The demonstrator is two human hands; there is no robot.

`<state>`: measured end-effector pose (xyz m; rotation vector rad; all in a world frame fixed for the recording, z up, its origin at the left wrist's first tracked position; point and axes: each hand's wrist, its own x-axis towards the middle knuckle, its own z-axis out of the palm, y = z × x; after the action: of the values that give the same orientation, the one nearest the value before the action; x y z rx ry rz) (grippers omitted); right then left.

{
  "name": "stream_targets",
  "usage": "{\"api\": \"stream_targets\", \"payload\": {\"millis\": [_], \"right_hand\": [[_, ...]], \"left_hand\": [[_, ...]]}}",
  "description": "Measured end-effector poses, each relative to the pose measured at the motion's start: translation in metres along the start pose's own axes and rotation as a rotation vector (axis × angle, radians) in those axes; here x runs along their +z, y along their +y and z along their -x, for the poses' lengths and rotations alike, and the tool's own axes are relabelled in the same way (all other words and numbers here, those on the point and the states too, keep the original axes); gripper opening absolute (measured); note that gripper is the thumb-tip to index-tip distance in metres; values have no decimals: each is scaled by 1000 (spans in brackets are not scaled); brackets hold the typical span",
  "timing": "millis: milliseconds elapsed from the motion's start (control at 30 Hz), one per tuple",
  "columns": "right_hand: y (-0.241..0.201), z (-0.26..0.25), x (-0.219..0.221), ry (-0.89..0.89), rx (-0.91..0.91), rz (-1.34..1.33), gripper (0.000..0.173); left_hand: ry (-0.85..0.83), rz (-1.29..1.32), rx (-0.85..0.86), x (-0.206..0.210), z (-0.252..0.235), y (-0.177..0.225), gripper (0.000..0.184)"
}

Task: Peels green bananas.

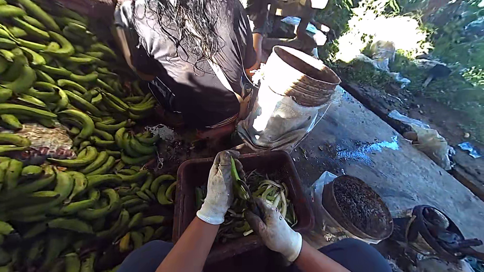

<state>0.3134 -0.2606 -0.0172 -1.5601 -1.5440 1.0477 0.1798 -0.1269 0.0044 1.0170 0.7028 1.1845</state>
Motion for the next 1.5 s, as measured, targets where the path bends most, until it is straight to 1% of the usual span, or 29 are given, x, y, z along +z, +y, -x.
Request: {"api": "stream_targets", "payload": {"millis": [67,133,167,233,333,400,500,567,633,700,733,767,800,833,900,933,967,1000,1033,1067,1100,1133,1167,1233,1300,1333,1400,1433,1500], "right_hand": [[-1,-5,-3,28,20,40,38],[2,-10,-7,51,36,89,39],[3,-11,-9,57,41,97,38],[2,-13,-13,82,37,94,32],[-3,-15,-25,119,14,79,25],[5,-15,-28,131,-3,34,27],[9,-17,-18,231,-4,-98,39],[4,-14,-12,320,0,-195,46],[-2,-11,-13,364,-2,-478,45],[1,-16,-22,405,16,-757,49],[5,-21,-32,456,32,-864,45],[9,-25,-46,510,51,-935,42],[14,-24,-65,580,77,-972,45],[22,-18,-86,686,84,-1006,47],[52,-2,-125,963,59,-1126,46],[72,2,-141,1068,74,-1209,48],[93,5,-152,1127,102,-1266,52],[105,6,-156,1139,143,-1308,51],[105,1,-155,1129,202,-1295,50],[96,-6,-148,1075,260,-1213,47],[82,-16,-136,987,308,-1075,39],[69,-27,-119,904,331,-890,27],[61,-37,-98,823,326,-681,19],[56,-57,-59,563,307,-213,43],[61,-87,-23,219,313,213,54],[65,-105,-4,20,335,381,56],[80,-144,38,-333,322,677,50],[90,-160,60,-473,287,812,51],[107,-187,98,-672,191,1022,53]], "left_hand": [[6,109,-113,4,5,-7,47],[16,236,-245,13,12,-12,50],[3,262,-280,16,15,-14,53],[-65,255,-288,20,20,-16,56],[-121,146,-283,30,34,-28,58],[-158,87,-284,28,33,-37,58],[-209,-14,-189,25,27,-35,57],[-212,-70,-161,27,24,-28,51],[-252,13,-208,36,23,-23,47],[-308,31,-213,39,19,-14,52],[-319,7,-212,34,13,-12,53],[-302,-14,-208,24,4,-11,52],[-268,-35,-182,13,-6,-8,49],[-227,-65,-133,3,-13,-3,45],[-49,-113,-16,-15,-18,17,38],[46,-133,30,-24,-16,30,38],[116,-143,61,-34,-17,41,39],[192,-154,70,-44,-19,51,39],[283,-145,70,-52,-24,60,38],[358,-105,67,-60,-28,69,37],[412,-45,72,-69,-33,77,35],[459,15,86,-78,-36,83,32],[486,58,97,-88,-37,88,30],[516,87,117,-104,-38,94,32],[529,117,117,-115,-44,101,32],[522,145,116,-120,-46,103,31],[529,176,120,-130,-50,106,30],[545,176,119,-135,-52,107,29],[561,182,116,-144,-57,108,29]]}}
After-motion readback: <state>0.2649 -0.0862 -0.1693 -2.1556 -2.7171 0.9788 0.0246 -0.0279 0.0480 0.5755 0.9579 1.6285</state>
